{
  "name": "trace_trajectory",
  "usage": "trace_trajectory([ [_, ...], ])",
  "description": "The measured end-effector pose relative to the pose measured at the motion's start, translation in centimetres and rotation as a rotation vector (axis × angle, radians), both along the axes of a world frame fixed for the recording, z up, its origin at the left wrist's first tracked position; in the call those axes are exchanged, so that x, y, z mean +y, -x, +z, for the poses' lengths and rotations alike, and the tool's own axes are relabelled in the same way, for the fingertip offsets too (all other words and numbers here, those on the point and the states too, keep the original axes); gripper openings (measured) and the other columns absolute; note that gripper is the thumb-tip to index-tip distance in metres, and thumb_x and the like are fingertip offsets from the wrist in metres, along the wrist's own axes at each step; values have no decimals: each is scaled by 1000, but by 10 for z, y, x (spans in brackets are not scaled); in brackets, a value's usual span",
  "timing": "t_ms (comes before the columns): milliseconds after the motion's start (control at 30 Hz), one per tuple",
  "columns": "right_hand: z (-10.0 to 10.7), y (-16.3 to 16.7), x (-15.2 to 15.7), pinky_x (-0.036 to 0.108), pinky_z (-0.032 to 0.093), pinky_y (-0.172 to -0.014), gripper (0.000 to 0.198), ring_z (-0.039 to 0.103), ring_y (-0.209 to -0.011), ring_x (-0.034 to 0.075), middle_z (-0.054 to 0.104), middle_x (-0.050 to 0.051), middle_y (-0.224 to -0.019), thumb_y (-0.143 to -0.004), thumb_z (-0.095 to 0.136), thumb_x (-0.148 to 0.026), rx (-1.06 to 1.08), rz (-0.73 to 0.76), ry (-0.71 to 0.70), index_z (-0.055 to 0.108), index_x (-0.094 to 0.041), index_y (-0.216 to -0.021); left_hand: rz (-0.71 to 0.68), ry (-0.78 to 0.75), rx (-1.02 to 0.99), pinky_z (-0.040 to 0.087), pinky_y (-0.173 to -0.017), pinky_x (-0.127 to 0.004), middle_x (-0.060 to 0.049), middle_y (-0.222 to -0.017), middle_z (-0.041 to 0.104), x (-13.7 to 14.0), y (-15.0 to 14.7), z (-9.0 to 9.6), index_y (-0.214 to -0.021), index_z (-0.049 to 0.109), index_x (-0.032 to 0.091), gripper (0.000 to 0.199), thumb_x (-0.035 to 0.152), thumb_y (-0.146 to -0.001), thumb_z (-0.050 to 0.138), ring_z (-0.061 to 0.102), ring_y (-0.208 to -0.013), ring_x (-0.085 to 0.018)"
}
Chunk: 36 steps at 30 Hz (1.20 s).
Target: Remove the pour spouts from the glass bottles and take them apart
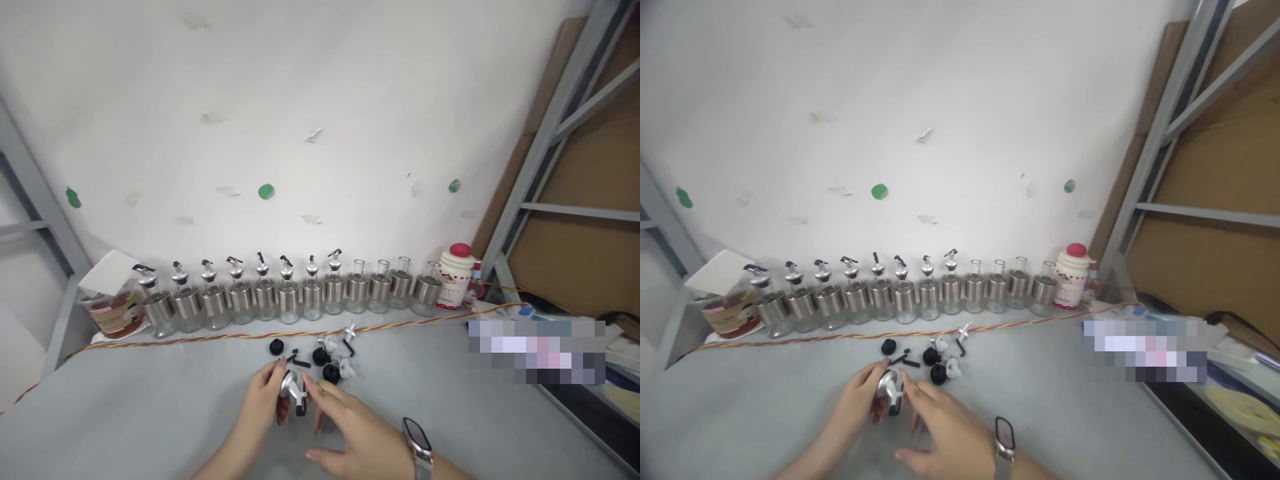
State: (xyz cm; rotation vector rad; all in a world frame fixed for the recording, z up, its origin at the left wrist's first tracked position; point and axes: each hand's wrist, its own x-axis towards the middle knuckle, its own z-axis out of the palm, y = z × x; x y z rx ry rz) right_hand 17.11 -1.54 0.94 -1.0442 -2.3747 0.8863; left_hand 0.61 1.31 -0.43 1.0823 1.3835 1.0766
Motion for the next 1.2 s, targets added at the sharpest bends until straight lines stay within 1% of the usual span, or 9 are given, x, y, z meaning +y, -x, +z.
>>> trace_trajectory([
  [433, 1, -1, 0, 29, 41, -82, 83, 51, -88, 19, 54, 4, -97, -67, 63, -30, -15, 5, 17, 16, -22, -136, -3, -11, 27, 26, -28, -18, 7, -31, 39, 1, 1, 0, -53, 43, 18, 46, 63, -60, 49, 35, -25, -7],
  [567, 3, 0, -1, 29, 40, -84, 83, 50, -91, 20, 53, 6, -103, -67, 63, -29, 22, -1, 10, 17, -20, -136, -5, -54, 30, 25, -28, -18, 8, -33, 38, -1, 1, 0, -54, 42, 19, 46, 64, -60, 49, 34, -26, -7],
  [633, 3, 2, -2, 28, 39, -84, 77, 50, -91, 19, 52, 6, -105, -66, 64, -27, 42, 23, 0, 26, -22, -132, -28, -68, 33, 25, -28, -18, 9, -34, 37, -3, -1, -2, -55, 42, 19, 47, 65, -60, 48, 34, -26, -7],
  [733, 2, 6, -2, 25, 40, -78, 49, 51, -84, 17, 55, 3, -96, -64, 66, -25, 14, 78, -33, 51, -23, -111, -84, -106, 56, 25, -29, -18, 9, -36, 37, -6, -4, -4, -55, 41, 19, 47, 65, -62, 47, 35, -27, -7],
  [833, -1, 8, -1, 25, 39, -73, 33, 51, -80, 17, 56, 2, -88, -69, 64, -32, -32, -3, -86, 55, -21, -99, -82, -144, 61, 28, -31, -18, 9, -39, 37, -6, -5, -4, -57, 40, 19, 45, 63, -65, 46, 36, -31, -7],
  [933, -1, 6, -1, 27, 39, -72, 38, 51, -80, 18, 56, 2, -91, -74, 58, -41, -9, -128, -135, 50, -22, -105, -42, -116, 66, 28, -32, -19, 9, -39, 36, -2, -2, -3, -58, 40, 19, 46, 64, -66, 44, 36, -31, -7],
  [1033, 2, 5, -1, 28, 38, -72, 39, 51, -80, 18, 56, 3, -93, -76, 55, -45, 27, -163, -161, 48, -23, -107, -59, -87, 106, 27, -33, -20, 8, -39, 35, 0, 0, -5, -59, 40, 19, 45, 64, -68, 40, 35, -31, -8],
  [1133, 1, 7, 0, 26, 39, -67, 30, 51, -74, 16, 57, 2, -81, -78, 51, -46, 110, -202, -57, 54, -20, -92, -104, -205, 206, 31, -41, -21, 7, -47, 39, -7, -1, -9, -63, 42, 20, 39, 56, -75, 38, 41, -41, -10],
  [1200, -3, 10, 4, 25, 41, -59, 32, 52, -64, 14, 56, 0, -70, -77, 49, -49, 265, -193, 197, 52, -17, -79, -129, -351, 328, 34, -50, -21, 4, -55, 44, -14, -1, -10, -66, 43, 20, 32, 48, -80, 36, 44, -51, -12],
])
